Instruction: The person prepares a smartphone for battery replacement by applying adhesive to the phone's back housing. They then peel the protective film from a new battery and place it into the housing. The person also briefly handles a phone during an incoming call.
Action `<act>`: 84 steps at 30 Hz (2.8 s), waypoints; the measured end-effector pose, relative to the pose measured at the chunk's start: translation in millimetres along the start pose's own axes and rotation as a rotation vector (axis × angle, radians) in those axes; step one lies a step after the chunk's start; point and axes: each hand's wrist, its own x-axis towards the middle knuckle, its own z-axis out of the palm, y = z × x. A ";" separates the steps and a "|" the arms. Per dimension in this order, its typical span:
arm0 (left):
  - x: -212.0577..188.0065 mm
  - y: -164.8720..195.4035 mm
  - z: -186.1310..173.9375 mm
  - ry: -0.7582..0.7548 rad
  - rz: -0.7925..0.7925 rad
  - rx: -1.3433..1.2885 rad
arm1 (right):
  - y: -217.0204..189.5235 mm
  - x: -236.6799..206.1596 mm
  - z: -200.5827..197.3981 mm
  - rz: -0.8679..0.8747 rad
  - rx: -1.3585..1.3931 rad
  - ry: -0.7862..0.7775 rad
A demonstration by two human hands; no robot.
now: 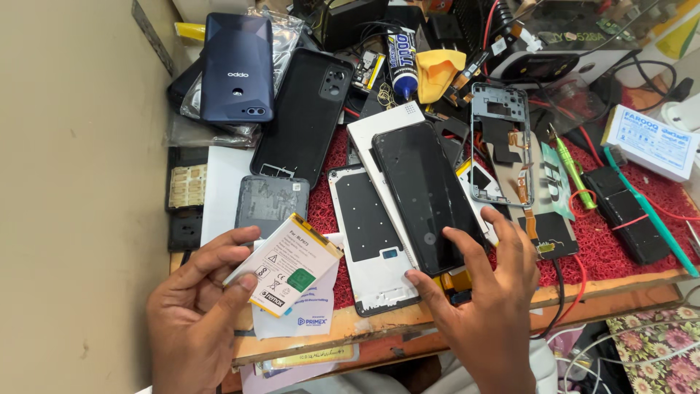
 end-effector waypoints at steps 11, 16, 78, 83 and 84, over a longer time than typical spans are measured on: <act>-8.0 15.2 6.9 0.002 -0.016 -0.005 | -21.5 25.8 -19.2 0.037 -0.066 -0.070; -16.2 26.0 11.2 0.021 -0.014 -0.029 | -37.8 51.4 -45.2 0.070 -0.106 -0.199; -83.8 95.4 28.7 -0.009 0.285 0.865 | -86.5 93.2 -43.6 0.030 -0.238 -0.586; -87.7 95.3 0.9 0.003 0.457 0.967 | -97.5 98.6 -53.1 0.071 -0.245 -0.588; -87.1 94.2 -3.3 0.000 0.476 0.969 | -99.5 100.7 -56.0 0.080 -0.251 -0.588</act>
